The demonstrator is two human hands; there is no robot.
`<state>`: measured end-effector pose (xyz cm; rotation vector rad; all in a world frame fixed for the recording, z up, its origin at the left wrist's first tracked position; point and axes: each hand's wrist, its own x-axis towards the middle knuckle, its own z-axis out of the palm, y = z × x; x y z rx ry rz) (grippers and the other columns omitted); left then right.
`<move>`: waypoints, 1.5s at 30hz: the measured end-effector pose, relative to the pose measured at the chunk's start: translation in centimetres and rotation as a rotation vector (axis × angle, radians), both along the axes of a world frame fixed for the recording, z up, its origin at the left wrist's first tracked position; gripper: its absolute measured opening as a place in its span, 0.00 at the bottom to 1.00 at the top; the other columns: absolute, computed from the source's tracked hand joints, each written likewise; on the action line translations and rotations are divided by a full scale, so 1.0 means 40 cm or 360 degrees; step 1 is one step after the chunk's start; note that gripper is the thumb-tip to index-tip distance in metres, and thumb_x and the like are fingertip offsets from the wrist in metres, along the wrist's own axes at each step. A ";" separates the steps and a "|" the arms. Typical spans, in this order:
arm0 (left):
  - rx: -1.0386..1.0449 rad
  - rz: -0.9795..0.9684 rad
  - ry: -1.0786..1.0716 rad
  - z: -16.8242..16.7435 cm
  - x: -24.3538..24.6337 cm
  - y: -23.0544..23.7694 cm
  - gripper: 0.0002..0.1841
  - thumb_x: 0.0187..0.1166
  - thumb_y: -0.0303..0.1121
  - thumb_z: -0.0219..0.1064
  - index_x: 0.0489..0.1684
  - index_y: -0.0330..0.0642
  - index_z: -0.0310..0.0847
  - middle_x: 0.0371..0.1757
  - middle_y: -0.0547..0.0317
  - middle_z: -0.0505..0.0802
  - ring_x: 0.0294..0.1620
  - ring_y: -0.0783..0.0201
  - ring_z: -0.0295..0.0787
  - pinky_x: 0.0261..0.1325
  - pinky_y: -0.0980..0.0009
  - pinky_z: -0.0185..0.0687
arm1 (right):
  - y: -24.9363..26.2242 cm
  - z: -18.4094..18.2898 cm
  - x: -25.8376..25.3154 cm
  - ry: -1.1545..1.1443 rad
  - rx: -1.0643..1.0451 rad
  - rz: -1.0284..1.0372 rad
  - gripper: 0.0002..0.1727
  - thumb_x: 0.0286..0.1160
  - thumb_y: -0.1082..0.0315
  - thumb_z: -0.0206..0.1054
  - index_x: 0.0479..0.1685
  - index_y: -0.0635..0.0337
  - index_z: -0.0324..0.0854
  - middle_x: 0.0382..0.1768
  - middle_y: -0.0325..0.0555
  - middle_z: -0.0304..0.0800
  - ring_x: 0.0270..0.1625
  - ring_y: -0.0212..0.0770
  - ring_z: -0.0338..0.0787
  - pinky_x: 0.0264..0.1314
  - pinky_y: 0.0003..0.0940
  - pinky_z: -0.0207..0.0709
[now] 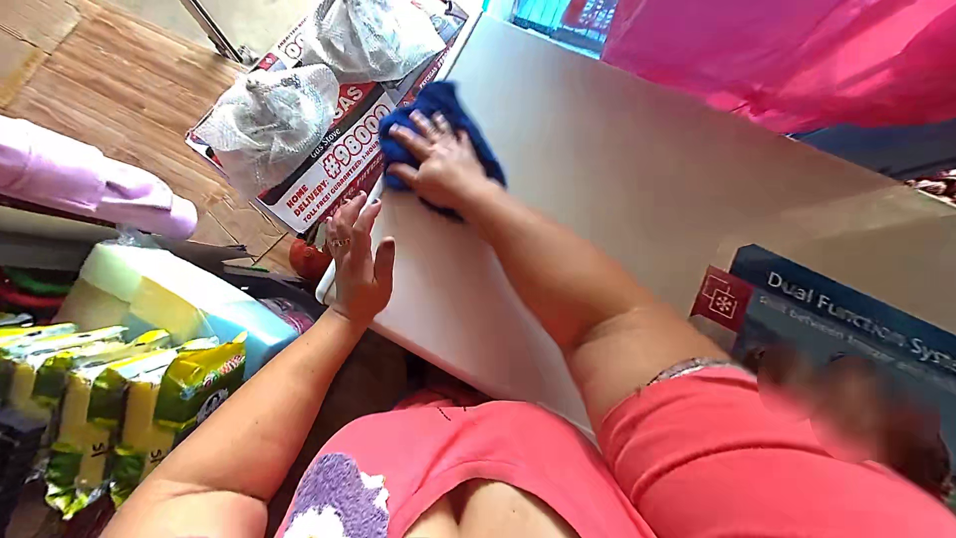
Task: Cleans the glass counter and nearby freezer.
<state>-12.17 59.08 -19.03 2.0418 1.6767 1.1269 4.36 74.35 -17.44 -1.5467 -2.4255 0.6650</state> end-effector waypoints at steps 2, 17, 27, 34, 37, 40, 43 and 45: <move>0.0035 0.0030 -0.0066 -0.006 -0.005 -0.002 0.33 0.92 0.52 0.40 0.76 0.30 0.73 0.82 0.34 0.74 0.88 0.44 0.63 0.91 0.44 0.49 | 0.138 0.005 0.073 -0.0028 0.0042 -0.0192 0.39 0.83 0.33 0.51 0.93 0.36 0.61 0.95 0.53 0.52 0.96 0.64 0.45 0.88 0.79 0.35; 0.0037 0.0048 -0.0210 -0.007 -0.009 0.022 0.39 0.91 0.55 0.36 0.77 0.22 0.66 0.85 0.28 0.69 0.90 0.44 0.60 0.92 0.53 0.51 | 0.115 0.002 0.056 -0.0015 0.0132 -0.0188 0.37 0.85 0.49 0.54 0.93 0.49 0.60 0.93 0.63 0.53 0.95 0.68 0.46 0.91 0.76 0.36; 0.0103 0.0309 -0.0425 0.182 -0.069 0.066 0.24 0.84 0.31 0.53 0.74 0.26 0.72 0.84 0.34 0.70 0.89 0.53 0.61 0.89 0.62 0.58 | -0.526 0.013 -0.059 0.0262 -0.0279 0.0911 0.28 0.88 0.57 0.57 0.87 0.43 0.71 0.91 0.40 0.63 0.96 0.53 0.51 0.92 0.72 0.34; -0.0196 0.0378 0.0014 0.048 -0.020 0.070 0.27 0.90 0.40 0.48 0.76 0.26 0.73 0.83 0.27 0.71 0.87 0.41 0.64 0.89 0.53 0.58 | -0.081 -0.020 -0.023 0.0307 0.0022 -0.0018 0.27 0.89 0.48 0.57 0.84 0.38 0.75 0.89 0.39 0.68 0.95 0.53 0.55 0.92 0.72 0.39; -0.0229 0.0345 0.0236 0.027 0.011 0.049 0.28 0.88 0.41 0.49 0.74 0.25 0.75 0.81 0.23 0.72 0.86 0.35 0.65 0.89 0.49 0.56 | 0.136 -0.004 0.154 0.0180 -0.0015 -0.0495 0.30 0.90 0.45 0.51 0.89 0.39 0.68 0.93 0.41 0.60 0.97 0.55 0.47 0.92 0.73 0.31; -0.0230 0.0256 0.0472 0.010 0.014 0.045 0.29 0.88 0.46 0.50 0.73 0.28 0.78 0.80 0.25 0.76 0.85 0.33 0.67 0.89 0.44 0.55 | 0.179 -0.010 0.431 0.0078 0.0151 -0.0872 0.31 0.90 0.46 0.48 0.89 0.45 0.68 0.91 0.51 0.62 0.95 0.62 0.50 0.89 0.77 0.35; -0.0289 0.0253 0.0539 0.010 0.016 0.049 0.30 0.89 0.45 0.48 0.75 0.27 0.75 0.80 0.25 0.76 0.86 0.34 0.67 0.90 0.46 0.53 | 0.046 -0.022 0.781 -0.0054 0.0224 -0.1158 0.32 0.92 0.46 0.44 0.91 0.47 0.65 0.91 0.55 0.62 0.95 0.65 0.50 0.88 0.78 0.38; -0.0297 0.0252 0.0577 0.012 0.020 0.048 0.31 0.89 0.46 0.46 0.75 0.27 0.75 0.80 0.26 0.76 0.86 0.35 0.67 0.90 0.47 0.52 | -0.101 -0.016 1.020 -0.0161 0.0204 -0.1368 0.32 0.93 0.48 0.42 0.90 0.50 0.66 0.91 0.60 0.61 0.94 0.70 0.51 0.84 0.82 0.43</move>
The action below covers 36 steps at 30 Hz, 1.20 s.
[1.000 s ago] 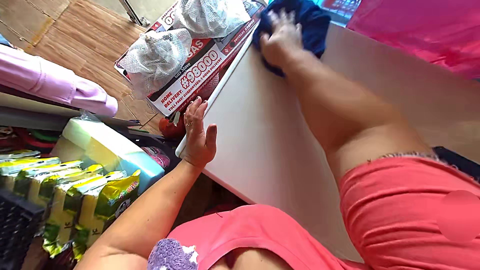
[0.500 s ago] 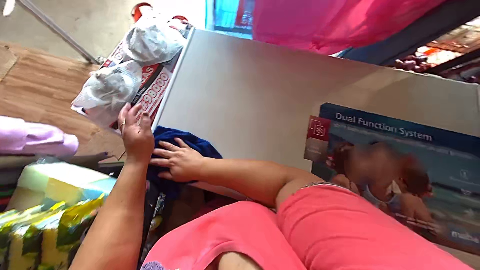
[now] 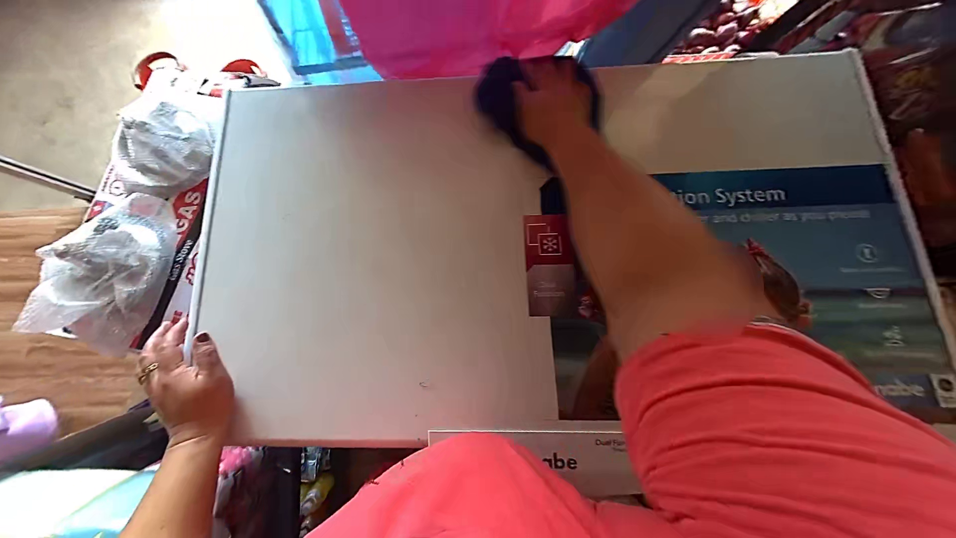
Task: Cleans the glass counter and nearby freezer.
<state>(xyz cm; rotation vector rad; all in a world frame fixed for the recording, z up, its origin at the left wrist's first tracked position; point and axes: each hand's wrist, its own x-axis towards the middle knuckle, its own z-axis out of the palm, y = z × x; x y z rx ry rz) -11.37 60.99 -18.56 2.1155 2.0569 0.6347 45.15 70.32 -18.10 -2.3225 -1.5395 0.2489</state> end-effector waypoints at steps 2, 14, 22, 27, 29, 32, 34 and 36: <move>-0.0013 0.0005 -0.0003 0.006 0.006 0.002 0.31 0.90 0.46 0.46 0.74 0.26 0.75 0.79 0.25 0.76 0.86 0.35 0.66 0.90 0.49 0.52 | -0.163 0.020 0.213 -0.0026 -0.0114 -0.0267 0.30 0.92 0.55 0.46 0.90 0.54 0.65 0.92 0.63 0.55 0.93 0.75 0.47 0.78 0.88 0.44; -0.0134 0.0000 -0.0059 0.015 0.009 0.001 0.34 0.89 0.50 0.43 0.78 0.26 0.71 0.83 0.26 0.72 0.88 0.35 0.63 0.91 0.47 0.50 | -0.482 0.028 0.289 -0.0035 -0.0219 -0.1061 0.44 0.90 0.39 0.38 0.93 0.67 0.51 0.92 0.75 0.44 0.93 0.78 0.42 0.85 0.82 0.38; -0.0181 -0.0024 -0.0149 0.018 0.003 -0.005 0.35 0.89 0.52 0.41 0.83 0.30 0.66 0.86 0.30 0.68 0.91 0.38 0.57 0.91 0.45 0.47 | -0.133 -0.001 -0.680 -0.0011 -0.0065 0.0481 0.46 0.85 0.34 0.48 0.93 0.58 0.58 0.93 0.64 0.51 0.96 0.66 0.46 0.92 0.72 0.34; 0.0002 -0.0040 -0.0299 0.005 -0.031 -0.012 0.32 0.92 0.45 0.41 0.85 0.27 0.59 0.86 0.29 0.67 0.90 0.42 0.61 0.92 0.52 0.52 | -0.266 0.004 -1.011 0.0370 -0.0074 0.1157 0.35 0.84 0.49 0.61 0.90 0.53 0.66 0.93 0.54 0.57 0.96 0.56 0.50 0.96 0.60 0.36; 0.0095 -0.0065 -0.0382 -0.004 -0.036 -0.021 0.30 0.93 0.41 0.42 0.86 0.24 0.57 0.85 0.27 0.67 0.89 0.44 0.63 0.90 0.57 0.55 | -0.353 0.001 -0.959 0.0468 -0.0054 0.1148 0.33 0.84 0.54 0.64 0.88 0.53 0.69 0.92 0.51 0.61 0.95 0.54 0.54 0.96 0.57 0.38; 0.0112 -0.0042 -0.0384 0.001 -0.030 -0.020 0.31 0.92 0.43 0.42 0.85 0.24 0.58 0.85 0.28 0.68 0.89 0.45 0.62 0.91 0.60 0.53 | -0.423 -0.009 -0.734 0.0222 0.0101 0.0689 0.32 0.84 0.51 0.59 0.86 0.54 0.72 0.87 0.53 0.70 0.91 0.55 0.64 0.90 0.62 0.52; 0.0089 -0.0050 -0.0358 -0.001 -0.030 -0.021 0.32 0.92 0.45 0.42 0.86 0.25 0.58 0.86 0.28 0.67 0.89 0.45 0.62 0.91 0.60 0.51 | -0.470 -0.008 -0.503 -0.0033 0.0133 0.0189 0.33 0.85 0.47 0.56 0.83 0.57 0.74 0.83 0.59 0.74 0.87 0.61 0.70 0.84 0.68 0.61; 0.0068 -0.0048 -0.0351 -0.002 -0.030 -0.020 0.32 0.92 0.46 0.41 0.86 0.27 0.58 0.86 0.30 0.67 0.90 0.47 0.61 0.92 0.60 0.50 | -0.566 0.026 -0.255 -0.0156 -0.0098 -0.0263 0.33 0.88 0.49 0.50 0.83 0.62 0.71 0.83 0.70 0.70 0.86 0.73 0.67 0.77 0.79 0.60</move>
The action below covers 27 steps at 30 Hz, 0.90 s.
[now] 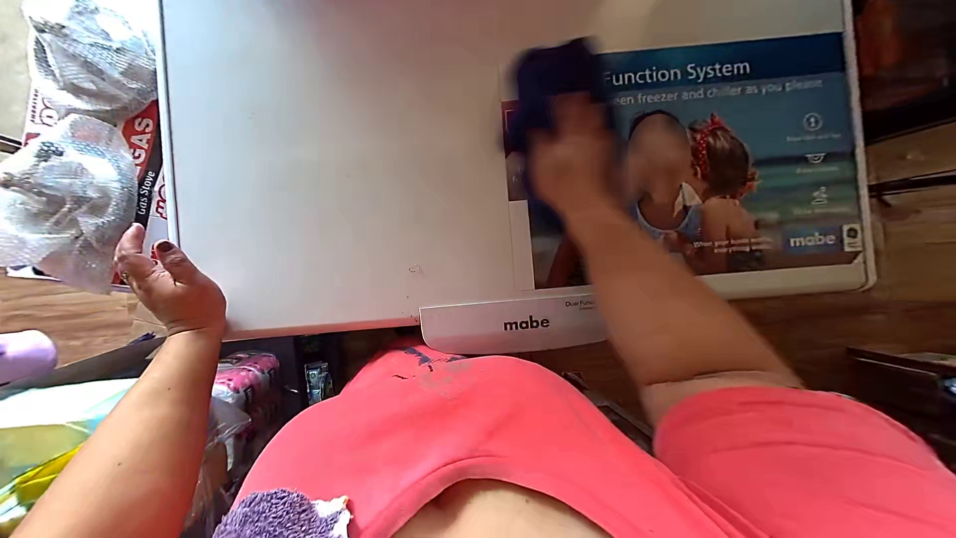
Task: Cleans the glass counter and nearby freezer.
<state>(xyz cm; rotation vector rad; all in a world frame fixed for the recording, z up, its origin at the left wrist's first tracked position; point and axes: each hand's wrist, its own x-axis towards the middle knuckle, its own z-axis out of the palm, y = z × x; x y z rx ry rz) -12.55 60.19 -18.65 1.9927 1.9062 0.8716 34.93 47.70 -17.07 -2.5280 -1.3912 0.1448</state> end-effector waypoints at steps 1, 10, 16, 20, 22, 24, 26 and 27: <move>-0.0008 0.0005 -0.0003 -0.001 0.001 0.002 0.32 0.92 0.46 0.40 0.86 0.28 0.58 0.87 0.31 0.67 0.90 0.47 0.62 0.91 0.60 0.51 | -0.075 0.015 0.113 -0.0002 -0.0089 -0.0220 0.32 0.89 0.51 0.48 0.80 0.65 0.72 0.83 0.74 0.67 0.85 0.78 0.65 0.73 0.84 0.60; -0.0011 -0.0119 -0.0114 -0.011 -0.007 0.013 0.33 0.91 0.48 0.40 0.84 0.29 0.62 0.84 0.34 0.72 0.88 0.55 0.65 0.89 0.68 0.52 | -0.393 0.003 0.234 0.0102 -0.0152 -0.1277 0.40 0.91 0.46 0.41 0.93 0.67 0.50 0.92 0.71 0.47 0.95 0.68 0.47 0.92 0.70 0.41; -0.0033 -0.0190 -0.0152 -0.006 -0.003 0.015 0.32 0.92 0.46 0.39 0.85 0.30 0.61 0.84 0.35 0.71 0.87 0.53 0.65 0.89 0.65 0.53 | -0.182 -0.014 -0.279 0.0040 -0.0103 -0.0019 0.41 0.87 0.44 0.49 0.91 0.66 0.57 0.92 0.68 0.52 0.95 0.70 0.47 0.89 0.79 0.36; 0.0086 -0.0253 -0.0304 -0.022 -0.015 0.025 0.31 0.92 0.44 0.39 0.84 0.28 0.62 0.83 0.35 0.73 0.86 0.55 0.66 0.89 0.68 0.54 | 0.021 -0.013 -0.621 0.0160 -0.0161 0.0600 0.42 0.84 0.39 0.53 0.93 0.54 0.58 0.94 0.60 0.52 0.96 0.65 0.45 0.89 0.78 0.31; 0.0176 -0.0378 -0.0499 -0.030 -0.032 0.024 0.31 0.92 0.44 0.42 0.82 0.23 0.61 0.82 0.33 0.73 0.85 0.58 0.67 0.87 0.70 0.58 | 0.090 -0.009 -0.764 0.0324 -0.0124 0.0907 0.40 0.81 0.41 0.59 0.91 0.49 0.64 0.93 0.54 0.55 0.96 0.61 0.48 0.91 0.74 0.32; 0.0251 -0.0463 -0.0717 -0.034 -0.050 0.022 0.30 0.90 0.41 0.46 0.80 0.20 0.61 0.80 0.34 0.73 0.82 0.60 0.69 0.83 0.70 0.64 | 0.118 -0.014 -0.854 0.0473 -0.0090 0.1244 0.36 0.82 0.46 0.61 0.90 0.48 0.66 0.93 0.50 0.57 0.96 0.57 0.48 0.94 0.69 0.32; 0.0259 -0.0475 -0.0837 -0.035 -0.072 0.021 0.30 0.87 0.38 0.48 0.80 0.19 0.59 0.80 0.36 0.72 0.80 0.62 0.70 0.82 0.71 0.65 | 0.103 -0.025 -0.867 0.0571 -0.0057 0.1492 0.34 0.84 0.51 0.62 0.89 0.49 0.68 0.93 0.49 0.58 0.97 0.55 0.49 0.96 0.62 0.31; 0.0253 -0.0479 -0.0855 -0.033 -0.081 0.019 0.30 0.86 0.37 0.49 0.80 0.19 0.58 0.80 0.37 0.72 0.80 0.63 0.70 0.82 0.72 0.65 | 0.077 -0.028 -0.854 0.0621 -0.0029 0.1546 0.33 0.83 0.54 0.65 0.88 0.49 0.70 0.92 0.49 0.61 0.96 0.55 0.50 0.97 0.61 0.33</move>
